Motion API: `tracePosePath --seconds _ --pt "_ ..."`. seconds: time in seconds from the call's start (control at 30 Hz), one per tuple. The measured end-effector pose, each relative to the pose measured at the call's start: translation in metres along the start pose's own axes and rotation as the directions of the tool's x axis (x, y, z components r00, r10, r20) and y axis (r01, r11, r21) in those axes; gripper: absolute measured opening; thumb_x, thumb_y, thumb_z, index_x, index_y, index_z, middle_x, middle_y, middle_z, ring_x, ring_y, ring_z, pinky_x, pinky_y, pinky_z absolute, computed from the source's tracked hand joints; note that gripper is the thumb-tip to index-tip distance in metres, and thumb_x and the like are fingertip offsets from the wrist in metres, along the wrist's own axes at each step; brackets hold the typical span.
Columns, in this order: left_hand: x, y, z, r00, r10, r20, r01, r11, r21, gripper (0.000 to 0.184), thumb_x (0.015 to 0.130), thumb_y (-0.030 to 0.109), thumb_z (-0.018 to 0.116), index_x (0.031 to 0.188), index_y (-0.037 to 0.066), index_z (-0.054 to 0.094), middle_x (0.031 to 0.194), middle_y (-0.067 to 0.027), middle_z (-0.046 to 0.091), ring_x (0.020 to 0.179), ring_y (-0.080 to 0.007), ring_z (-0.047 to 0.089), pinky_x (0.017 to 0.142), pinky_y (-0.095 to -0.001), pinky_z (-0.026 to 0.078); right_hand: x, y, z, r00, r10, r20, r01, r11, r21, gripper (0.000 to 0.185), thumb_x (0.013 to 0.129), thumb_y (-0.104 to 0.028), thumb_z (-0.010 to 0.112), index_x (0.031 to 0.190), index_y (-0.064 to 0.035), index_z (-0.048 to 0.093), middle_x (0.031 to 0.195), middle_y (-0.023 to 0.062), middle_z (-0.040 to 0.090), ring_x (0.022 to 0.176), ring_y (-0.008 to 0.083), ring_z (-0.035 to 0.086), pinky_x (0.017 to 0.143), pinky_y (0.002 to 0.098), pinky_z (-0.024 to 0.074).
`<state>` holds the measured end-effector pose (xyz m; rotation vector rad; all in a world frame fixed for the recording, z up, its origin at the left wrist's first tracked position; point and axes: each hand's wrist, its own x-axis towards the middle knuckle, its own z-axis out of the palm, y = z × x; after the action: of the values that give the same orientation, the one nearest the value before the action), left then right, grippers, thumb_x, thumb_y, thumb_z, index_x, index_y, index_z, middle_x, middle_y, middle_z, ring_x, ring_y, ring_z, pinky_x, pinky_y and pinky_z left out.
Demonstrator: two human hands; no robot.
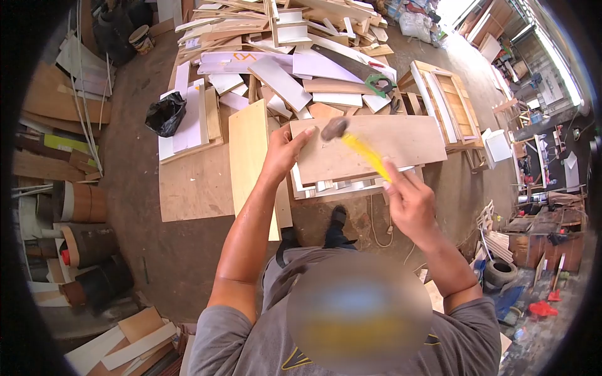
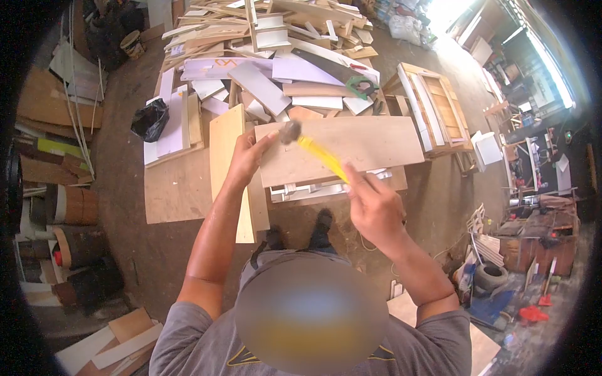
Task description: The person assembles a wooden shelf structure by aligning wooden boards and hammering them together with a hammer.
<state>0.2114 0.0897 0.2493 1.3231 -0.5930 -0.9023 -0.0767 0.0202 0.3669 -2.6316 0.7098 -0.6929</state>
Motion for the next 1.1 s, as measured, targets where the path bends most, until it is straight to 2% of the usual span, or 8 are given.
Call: tracePosePath --seconds 0.27,0.37,0.5,0.57,0.67,0.9,1.0,1.1 --pt "0.002 -0.003 -0.004 1.000 -0.007 0.009 0.007 0.998 0.068 0.036 0.102 0.028 0.076 0.114 -0.005 0.072 0.087 -0.0031 0.072 0.070 -0.0067 0.059 0.059 -0.0280 0.046 -0.001 0.000 0.004 0.998 -0.033 -0.061 0.032 0.999 -0.028 0.054 0.093 0.001 0.072 0.146 -0.0099 0.068 0.089 0.0130 0.069 0.072 0.0314 0.069 0.064 0.0426 0.0550" --pt "0.008 -0.013 -0.002 1.000 -0.003 0.023 0.004 0.999 -0.034 0.036 0.102 0.028 0.076 0.115 -0.005 0.071 0.088 -0.0028 0.072 0.071 -0.0069 0.060 0.061 -0.0277 0.047 -0.004 0.007 0.012 0.998 -0.033 0.057 0.038 0.996 -0.076 0.055 0.093 0.001 0.072 0.146 -0.0096 0.067 0.089 0.0132 0.070 0.071 0.0309 0.067 0.063 0.0419 0.0544" --pt "0.003 -0.006 -0.001 1.000 0.005 0.021 -0.005 1.000 -0.021 0.034 0.103 0.026 0.074 0.115 -0.006 0.071 0.091 -0.0043 0.074 0.075 -0.0080 0.064 0.064 -0.0279 0.051 0.002 -0.001 0.003 0.997 -0.034 -0.075 0.034 0.999 -0.004 0.054 0.095 0.005 0.070 0.148 -0.0078 0.066 0.089 0.0168 0.070 0.072 0.0300 0.066 0.066 0.0395 0.0541" --pt "0.000 0.000 0.000 0.999 0.007 0.034 -0.006 0.999 -0.042 0.033 0.104 0.025 0.073 0.116 -0.006 0.071 0.093 -0.0055 0.075 0.078 -0.0089 0.066 0.067 -0.0284 0.053 0.000 0.000 0.004 0.999 -0.021 0.043 0.024 0.997 -0.069 0.054 0.095 0.004 0.070 0.147 -0.0087 0.067 0.089 0.0163 0.070 0.072 0.0308 0.067 0.066 0.0408 0.0541" --pt "-0.004 0.017 -0.003 0.997 -0.060 0.040 0.054 0.989 0.136 0.033 0.104 0.024 0.073 0.117 -0.007 0.071 0.095 -0.0066 0.075 0.080 -0.0099 0.068 0.069 -0.0291 0.055 0.003 0.001 0.002 0.999 -0.008 0.031 0.009 1.000 -0.025 0.055 0.095 -0.002 0.070 0.149 -0.0122 0.066 0.089 0.0138 0.070 0.073 0.0314 0.068 0.065 0.0432 0.0547" --pt "0.005 -0.004 -0.002 0.999 0.017 0.044 -0.015 0.999 -0.036 0.034 0.103 0.025 0.074 0.117 -0.006 0.072 0.096 -0.0070 0.076 0.081 -0.0103 0.068 0.070 -0.0294 0.055 0.002 -0.003 -0.002 0.995 -0.025 0.096 0.039 0.989 -0.144 0.055 0.096 -0.006 0.070 0.150 -0.0148 0.065 0.091 0.0115 0.071 0.072 0.0321 0.070 0.064 0.0445 0.0553" --pt "0.004 -0.006 -0.003 0.999 0.003 0.039 -0.002 1.000 -0.016 0.034 0.103 0.025 0.075 0.117 -0.006 0.072 0.095 -0.0059 0.075 0.079 -0.0097 0.067 0.069 -0.0291 0.054 -0.001 -0.002 0.003 0.998 -0.023 -0.058 0.021 0.999 -0.039 0.054 0.096 -0.005 0.070 0.149 -0.0143 0.066 0.092 0.0112 0.072 0.073 0.0325 0.070 0.065 0.0440 0.0558" --pt "0.004 -0.006 -0.002 0.999 0.007 0.045 -0.006 1.000 -0.026 0.034 0.103 0.025 0.075 0.116 -0.006 0.072 0.093 -0.0046 0.074 0.077 -0.0090 0.065 0.067 -0.0290 0.052 -0.005 -0.003 0.010 0.993 0.023 0.116 0.001 0.979 -0.205 0.054 0.095 -0.004 0.071 0.148 -0.0138 0.067 0.093 0.0111 0.072 0.074 0.0326 0.070 0.066 0.0435 0.0560"
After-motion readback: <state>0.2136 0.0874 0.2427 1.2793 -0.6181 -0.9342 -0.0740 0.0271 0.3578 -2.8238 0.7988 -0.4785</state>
